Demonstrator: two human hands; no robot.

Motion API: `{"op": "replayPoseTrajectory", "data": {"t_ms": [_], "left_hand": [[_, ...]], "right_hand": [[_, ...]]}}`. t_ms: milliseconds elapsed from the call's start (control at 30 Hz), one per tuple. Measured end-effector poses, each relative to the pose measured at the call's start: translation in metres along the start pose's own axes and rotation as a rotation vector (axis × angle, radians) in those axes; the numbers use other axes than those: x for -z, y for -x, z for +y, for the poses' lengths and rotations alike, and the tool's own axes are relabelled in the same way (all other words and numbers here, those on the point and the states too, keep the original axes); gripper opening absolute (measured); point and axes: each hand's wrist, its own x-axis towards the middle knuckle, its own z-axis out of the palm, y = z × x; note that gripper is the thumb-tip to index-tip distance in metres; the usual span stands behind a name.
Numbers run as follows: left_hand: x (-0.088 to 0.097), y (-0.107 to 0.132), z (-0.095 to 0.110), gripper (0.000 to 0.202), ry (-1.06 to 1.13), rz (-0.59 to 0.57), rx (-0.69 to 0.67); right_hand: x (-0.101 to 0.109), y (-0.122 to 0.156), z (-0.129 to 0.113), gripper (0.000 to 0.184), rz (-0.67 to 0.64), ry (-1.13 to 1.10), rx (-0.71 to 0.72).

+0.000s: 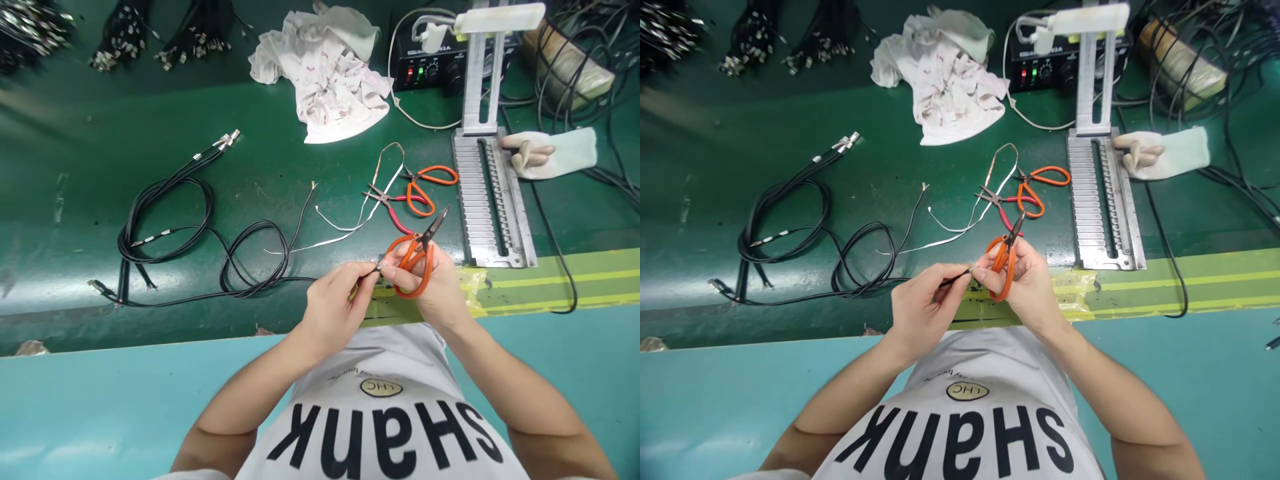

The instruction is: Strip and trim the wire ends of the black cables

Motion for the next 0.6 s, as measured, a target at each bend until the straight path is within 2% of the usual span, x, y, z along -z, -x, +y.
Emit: {"op": "replayPoseTrajectory", "data": {"t_ms": [100,200,267,433,600], "left_hand": [[0.001,-0.001,0.0009,0.005,0.11,-0.032,0.147],[0.0031,-0.003,0.0014,0.009,0.283,-0.078,0.333],[0.0041,-0.0043,0.0011,0.012,0.369,-0.087,0.405],[0.0019,-0.0038,-0.0015,0.012,0.371,-0.099,0.427],[-0.0024,-0.0013,-0.0046,0.013,0.403,-0.078,0.458]], "right_hand": [[0.0002,-0.0017,-0.0002,0.037,-0.022,-0.011,0.005],[0.0015,-0.003,-0.0003,0.036,-0.057,0.009,0.008],[0.0023,-0.0028,-0.0005,0.036,-0.063,0.05,0.013],[0.0001,-0.0003,-0.0015,0.032,-0.028,0.093,0.063],[-0.0051,-0.0016,-0.0007,0.037,0.007,0.073,0.071]]}}
